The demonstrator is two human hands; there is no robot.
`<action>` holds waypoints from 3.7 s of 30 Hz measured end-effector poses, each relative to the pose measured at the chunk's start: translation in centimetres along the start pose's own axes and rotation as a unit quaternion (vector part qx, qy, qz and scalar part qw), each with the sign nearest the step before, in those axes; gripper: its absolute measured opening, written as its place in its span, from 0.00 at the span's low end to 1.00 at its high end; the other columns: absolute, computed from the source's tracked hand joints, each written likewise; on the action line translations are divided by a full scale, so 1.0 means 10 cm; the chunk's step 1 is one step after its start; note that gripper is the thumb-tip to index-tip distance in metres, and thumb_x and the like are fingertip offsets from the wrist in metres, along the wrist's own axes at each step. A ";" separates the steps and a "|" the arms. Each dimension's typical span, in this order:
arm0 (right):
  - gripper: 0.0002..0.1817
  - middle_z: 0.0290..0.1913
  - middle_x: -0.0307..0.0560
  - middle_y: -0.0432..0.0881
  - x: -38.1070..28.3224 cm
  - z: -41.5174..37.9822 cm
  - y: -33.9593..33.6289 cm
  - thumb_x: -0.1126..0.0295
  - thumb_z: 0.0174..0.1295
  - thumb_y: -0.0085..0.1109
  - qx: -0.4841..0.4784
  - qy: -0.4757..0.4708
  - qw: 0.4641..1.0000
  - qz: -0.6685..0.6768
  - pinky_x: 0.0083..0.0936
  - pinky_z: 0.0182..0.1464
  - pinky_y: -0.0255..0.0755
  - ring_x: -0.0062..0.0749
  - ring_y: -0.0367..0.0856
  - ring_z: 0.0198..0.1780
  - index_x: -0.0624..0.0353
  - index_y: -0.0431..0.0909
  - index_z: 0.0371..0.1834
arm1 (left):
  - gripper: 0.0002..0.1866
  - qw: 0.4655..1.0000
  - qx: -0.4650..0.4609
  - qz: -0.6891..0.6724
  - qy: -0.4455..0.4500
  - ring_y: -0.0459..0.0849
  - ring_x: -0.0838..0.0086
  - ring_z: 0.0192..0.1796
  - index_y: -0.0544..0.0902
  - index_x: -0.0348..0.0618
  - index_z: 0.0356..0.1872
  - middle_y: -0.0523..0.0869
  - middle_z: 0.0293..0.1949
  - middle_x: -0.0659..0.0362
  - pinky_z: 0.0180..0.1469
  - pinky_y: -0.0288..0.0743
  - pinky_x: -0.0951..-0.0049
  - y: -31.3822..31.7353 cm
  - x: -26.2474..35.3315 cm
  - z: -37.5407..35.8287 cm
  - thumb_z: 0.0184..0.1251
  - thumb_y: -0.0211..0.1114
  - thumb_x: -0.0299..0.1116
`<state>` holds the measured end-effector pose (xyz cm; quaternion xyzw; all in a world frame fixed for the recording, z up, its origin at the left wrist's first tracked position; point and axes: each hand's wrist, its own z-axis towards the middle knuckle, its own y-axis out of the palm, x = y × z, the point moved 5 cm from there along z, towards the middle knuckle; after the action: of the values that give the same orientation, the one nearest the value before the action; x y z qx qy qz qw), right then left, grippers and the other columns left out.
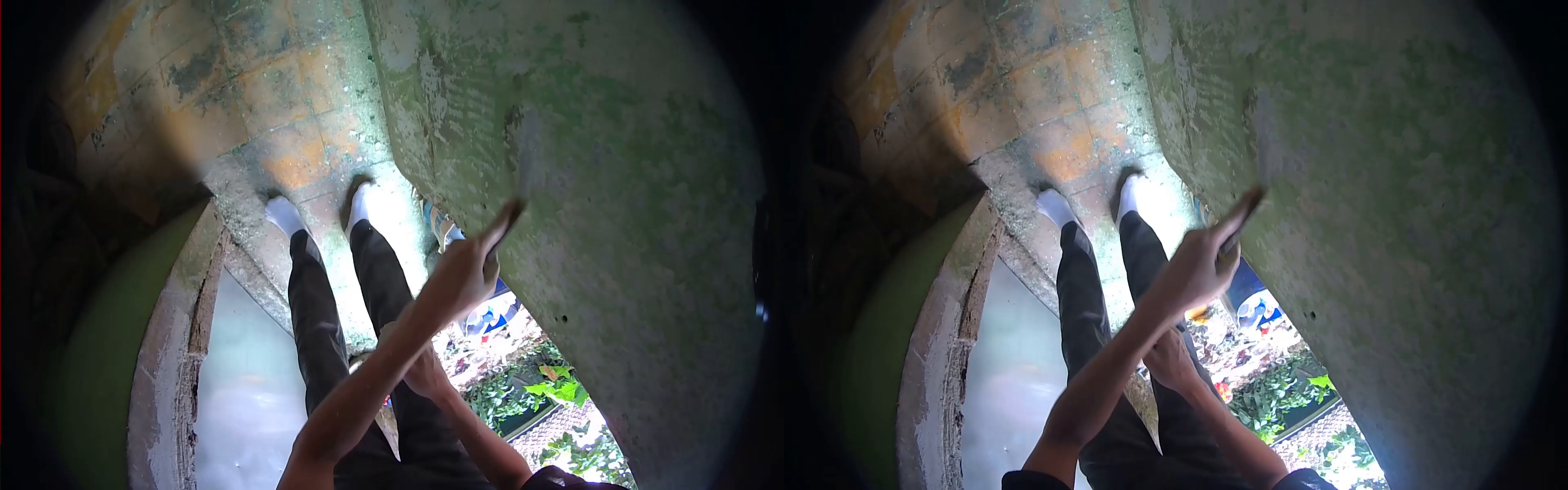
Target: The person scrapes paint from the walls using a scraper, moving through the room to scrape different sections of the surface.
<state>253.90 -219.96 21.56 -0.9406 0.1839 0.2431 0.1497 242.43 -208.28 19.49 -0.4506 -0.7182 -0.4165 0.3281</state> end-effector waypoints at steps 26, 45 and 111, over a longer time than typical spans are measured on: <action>0.15 0.46 0.58 0.79 -0.05 0.28 0.00 0.70 0.61 0.57 0.004 0.009 1.000 0.016 0.40 0.53 0.69 0.47 0.78 0.50 0.65 0.75 0.49 | 0.29 0.979 0.155 0.066 0.118 0.77 0.73 0.26 0.67 0.45 0.70 0.80 0.28 0.53 0.30 0.73 0.68 -0.36 0.11 0.56 0.68 0.62 0.27; 0.15 0.49 0.62 0.80 0.22 0.35 -0.13 0.70 0.59 0.57 0.006 0.009 1.000 0.009 0.40 0.56 0.71 0.53 0.79 0.54 0.67 0.77 0.47 | 0.39 0.980 0.149 0.021 0.134 0.84 0.54 0.30 0.64 0.51 0.72 0.82 0.30 0.44 0.38 0.77 0.56 -0.32 -0.05 0.59 0.55 0.59 0.13; 0.05 0.33 0.56 0.83 0.13 0.42 -0.31 0.73 0.63 0.58 0.036 0.006 0.991 0.125 0.35 0.40 0.76 0.41 0.85 0.36 0.63 0.79 0.37 | 0.38 0.982 0.117 0.023 0.143 0.79 0.68 0.19 0.65 0.48 0.71 0.80 0.22 0.46 0.28 0.73 0.65 -0.63 0.61 0.69 0.56 0.57 0.14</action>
<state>254.60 -216.03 17.96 -0.9056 0.3097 0.2475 0.1509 233.67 -201.37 19.71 -0.3611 -0.6971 -0.3818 0.4876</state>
